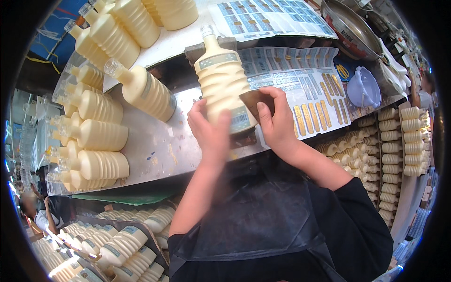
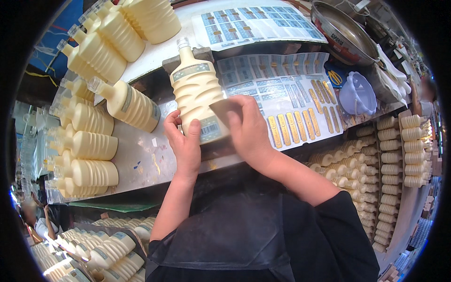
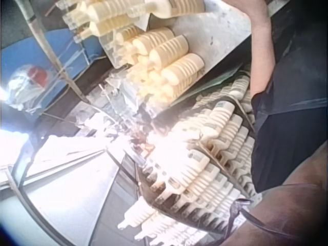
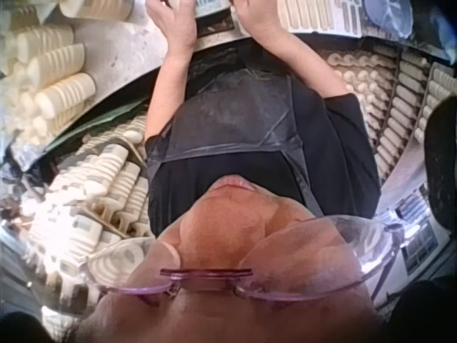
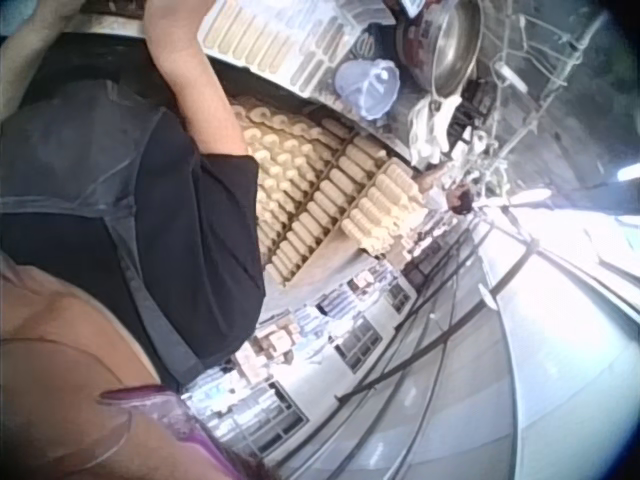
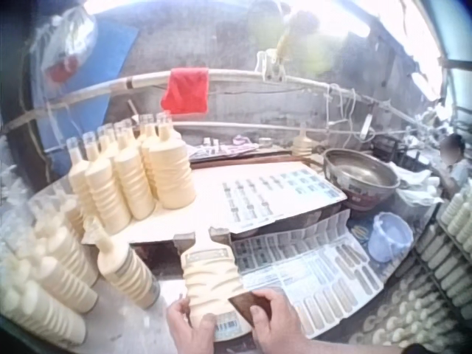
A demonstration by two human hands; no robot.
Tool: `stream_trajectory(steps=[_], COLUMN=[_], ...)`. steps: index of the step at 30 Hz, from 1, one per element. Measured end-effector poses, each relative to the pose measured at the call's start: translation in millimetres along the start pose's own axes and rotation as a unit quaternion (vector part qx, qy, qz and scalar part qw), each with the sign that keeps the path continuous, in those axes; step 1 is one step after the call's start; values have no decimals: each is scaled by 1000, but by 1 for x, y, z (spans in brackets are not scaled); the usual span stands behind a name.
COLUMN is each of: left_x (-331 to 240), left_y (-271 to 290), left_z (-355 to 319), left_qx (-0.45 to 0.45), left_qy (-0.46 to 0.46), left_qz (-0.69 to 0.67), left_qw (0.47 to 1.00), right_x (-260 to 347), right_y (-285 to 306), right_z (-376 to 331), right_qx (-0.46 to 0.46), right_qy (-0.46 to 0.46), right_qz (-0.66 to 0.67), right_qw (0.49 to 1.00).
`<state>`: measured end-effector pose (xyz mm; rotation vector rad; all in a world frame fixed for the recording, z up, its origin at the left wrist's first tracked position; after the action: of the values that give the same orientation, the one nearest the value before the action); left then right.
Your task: The person repeatedly picks up cream-colored plastic bottles, applies a rectangular label to the body, and smooths it with a small tool. Finished bottles are placed on a nearby stack.
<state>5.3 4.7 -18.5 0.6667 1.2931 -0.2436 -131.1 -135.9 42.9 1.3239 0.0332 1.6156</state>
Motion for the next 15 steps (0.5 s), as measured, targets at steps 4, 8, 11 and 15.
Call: stream_trajectory(steps=[4, 8, 11, 15], left_x=[20, 23, 0, -43], left_y=[7, 20, 36, 42], left_z=[6, 23, 45, 81], left_qx=[-3, 6, -7, 1], left_qy=[5, 24, -6, -80], left_qz=[-112, -170, -160, -62], left_qw=[994, 985, 987, 995], right_x=[21, 80, 111, 116], right_y=[9, -3, -21, -51], right_z=[5, -8, -14, -6], right_qx=[-11, 76, 109, 232], right_qy=[68, 296, 358, 317], right_qz=[-22, -70, -63, -144], right_qw=[997, 949, 925, 908])
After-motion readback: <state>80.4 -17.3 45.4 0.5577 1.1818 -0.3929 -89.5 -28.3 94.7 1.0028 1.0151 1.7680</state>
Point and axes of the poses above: each hand's wrist, its own z-axis towards the middle knuckle, its own y-axis out of the back of the hand, x = y × z, the point moved 10 cm from there along z, towards the middle knuckle, and after that the axes turned 9 degrees about x, right-handed, at the moved point
